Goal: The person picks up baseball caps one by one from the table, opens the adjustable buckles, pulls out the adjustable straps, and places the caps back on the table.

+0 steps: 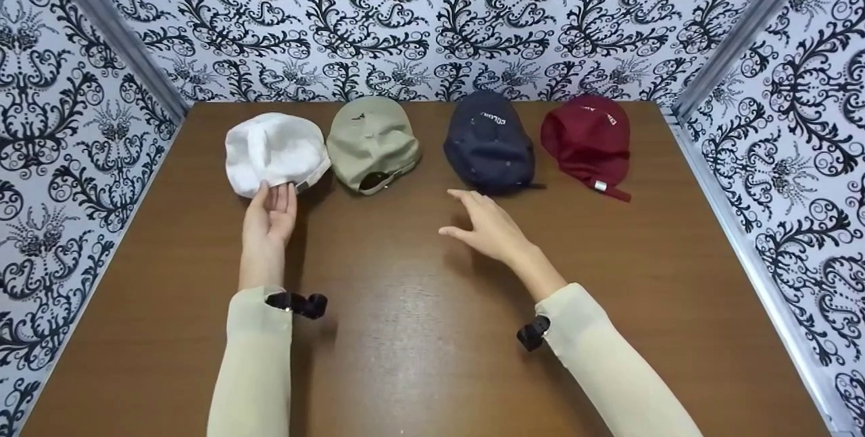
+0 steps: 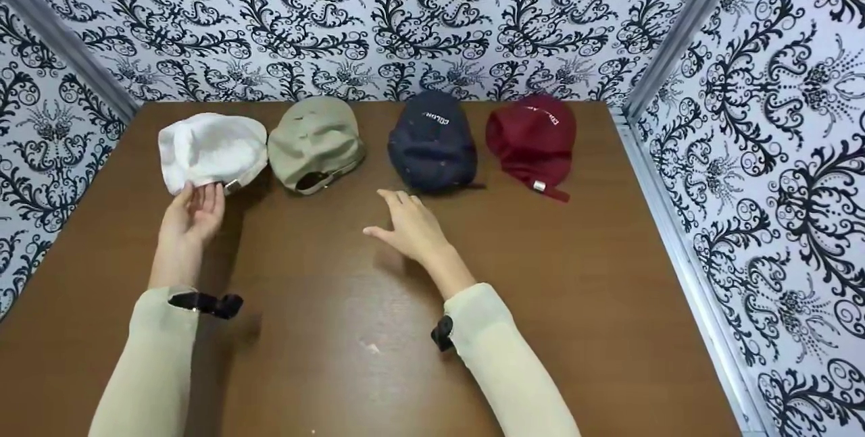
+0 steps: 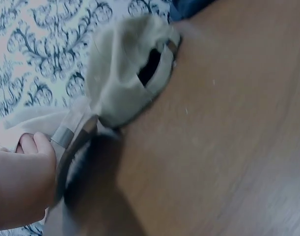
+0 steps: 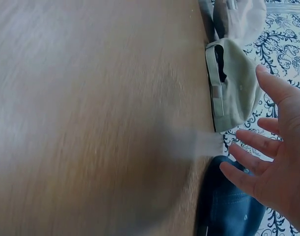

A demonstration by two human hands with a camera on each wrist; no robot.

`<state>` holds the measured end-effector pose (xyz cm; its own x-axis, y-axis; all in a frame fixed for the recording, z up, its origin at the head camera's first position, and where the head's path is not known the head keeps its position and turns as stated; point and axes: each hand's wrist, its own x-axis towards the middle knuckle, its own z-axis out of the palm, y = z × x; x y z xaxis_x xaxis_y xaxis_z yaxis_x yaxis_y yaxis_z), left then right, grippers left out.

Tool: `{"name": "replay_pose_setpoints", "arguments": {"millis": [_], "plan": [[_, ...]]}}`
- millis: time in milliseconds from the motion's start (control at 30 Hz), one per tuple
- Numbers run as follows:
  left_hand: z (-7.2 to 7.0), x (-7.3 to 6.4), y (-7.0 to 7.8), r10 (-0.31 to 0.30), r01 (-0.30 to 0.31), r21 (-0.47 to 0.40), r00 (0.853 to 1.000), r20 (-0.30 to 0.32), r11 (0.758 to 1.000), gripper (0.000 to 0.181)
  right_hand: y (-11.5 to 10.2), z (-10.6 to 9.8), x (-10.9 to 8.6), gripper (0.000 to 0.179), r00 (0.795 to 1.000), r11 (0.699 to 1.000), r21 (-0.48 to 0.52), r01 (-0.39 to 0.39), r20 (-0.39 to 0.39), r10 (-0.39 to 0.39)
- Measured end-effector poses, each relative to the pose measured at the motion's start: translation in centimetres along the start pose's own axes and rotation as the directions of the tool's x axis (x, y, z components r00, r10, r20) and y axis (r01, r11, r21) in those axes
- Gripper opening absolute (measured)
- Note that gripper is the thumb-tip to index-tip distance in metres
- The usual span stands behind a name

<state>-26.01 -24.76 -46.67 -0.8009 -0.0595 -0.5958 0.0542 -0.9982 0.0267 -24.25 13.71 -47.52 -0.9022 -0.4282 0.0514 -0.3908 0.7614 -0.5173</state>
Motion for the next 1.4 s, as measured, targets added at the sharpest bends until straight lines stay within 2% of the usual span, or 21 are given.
{"name": "replay_pose_setpoints", "arguments": {"millis": [333,600,867,1067,1167,1267,1333,1367,1400], "plan": [[0.1,-3.1,-2.7,-0.065,0.068,-0.032,0.994,0.09,0.997,0.011,-1.4,1.6,0.3,0.074,1.0,0.997,0.071,-0.003,0.02,0.002],[-1.4,-5.1,-5.1,-0.082,0.081,0.015,0.982,0.171,0.997,0.006,-2.9,2.8,0.6,0.072,0.999,0.993,0.118,0.001,0.034,-0.005],[-3.5,-6.4,-5.7,-0.095,0.09,0.032,0.972,0.213,0.995,0.005,-4.2,4.0,0.8,0.073,0.998,0.986,0.167,0.01,0.055,-0.02],[-4.4,-7.4,-5.8,-0.104,0.099,0.032,0.97,0.219,0.995,0.005,-4.9,5.0,1.1,0.071,0.997,0.969,0.245,0.023,0.072,-0.042],[-4.6,-7.8,-5.9,-0.113,0.11,0.026,0.968,0.226,0.994,0.006,-5.4,5.6,1.5,0.068,0.995,0.932,0.361,0.03,0.073,-0.061],[-4.8,-8.0,-5.9,-0.125,0.123,0.025,0.962,0.242,0.992,0.006,-6.1,6.3,2.0,0.062,0.996,0.866,0.5,0.008,0.075,-0.052],[-5.0,-8.1,-6.0,-0.129,0.126,0.027,0.96,0.249,0.992,0.005,-6.8,6.8,2.4,0.058,0.995,0.793,0.607,-0.048,0.099,-0.016],[-5.0,-8.2,-6.1,-0.128,0.124,0.032,0.96,0.25,0.992,0.006,-7.1,7.0,2.5,0.057,0.992,0.737,0.669,-0.095,0.127,0.012],[-5.1,-8.2,-6.2,-0.129,0.125,0.034,0.96,0.25,0.992,0.006,-7.5,7.2,2.7,0.056,0.986,0.667,0.731,-0.145,0.159,0.04]]}}
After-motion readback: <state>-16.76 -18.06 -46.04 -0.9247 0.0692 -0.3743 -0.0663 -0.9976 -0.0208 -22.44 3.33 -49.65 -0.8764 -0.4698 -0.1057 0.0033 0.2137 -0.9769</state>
